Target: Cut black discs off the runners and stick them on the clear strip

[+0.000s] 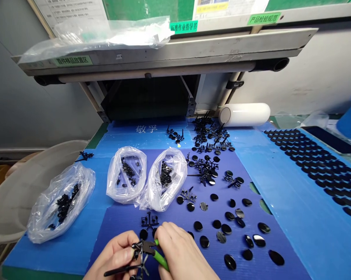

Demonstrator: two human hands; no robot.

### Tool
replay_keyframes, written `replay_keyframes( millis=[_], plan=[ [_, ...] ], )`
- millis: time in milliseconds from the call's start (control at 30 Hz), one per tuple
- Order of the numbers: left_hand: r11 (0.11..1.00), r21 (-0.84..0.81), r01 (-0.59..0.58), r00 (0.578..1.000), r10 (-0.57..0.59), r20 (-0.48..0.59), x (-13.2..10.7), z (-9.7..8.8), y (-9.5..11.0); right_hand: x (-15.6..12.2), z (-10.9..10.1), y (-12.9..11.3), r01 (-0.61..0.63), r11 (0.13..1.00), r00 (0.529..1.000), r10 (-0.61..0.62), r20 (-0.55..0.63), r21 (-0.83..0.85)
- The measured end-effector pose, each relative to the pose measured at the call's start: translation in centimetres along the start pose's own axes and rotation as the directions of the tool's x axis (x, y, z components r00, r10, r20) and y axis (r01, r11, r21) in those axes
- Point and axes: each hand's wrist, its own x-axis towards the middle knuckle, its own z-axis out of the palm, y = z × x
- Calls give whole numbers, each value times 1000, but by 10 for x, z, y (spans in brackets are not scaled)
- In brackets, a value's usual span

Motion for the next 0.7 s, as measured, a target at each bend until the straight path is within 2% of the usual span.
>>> replay_keyframes(
  millis=[100,200,300,400,500,600,667,700],
  plan=[
    [1000,16,-14,1000,14,-1,0,-3,-2,2,2,0,-3,1000,1000,3,23,-24],
    [1000,5,-17,998,17,-58,-4,-1,1,4,7,1,28,1000,999,-28,26,-5],
    [1000,-6,-21,992,20,-123,-10,2,8,3,12,3,25,995,1000,-25,7,99],
    [998,0,-61,989,61,-131,-12,3,12,0,13,9,-57,955,998,51,27,290],
    [990,55,-127,979,134,-155,-8,0,9,1,13,11,-145,805,989,116,87,575],
    [979,115,-168,960,189,-207,-2,-3,1,8,16,3,-74,529,995,95,28,845],
    [976,130,-175,952,202,-230,0,-3,-3,13,17,-7,-35,370,994,108,-5,928],
    [976,130,-177,949,204,-241,0,-3,-4,15,16,-11,-44,322,992,128,2,946]
  ],
)
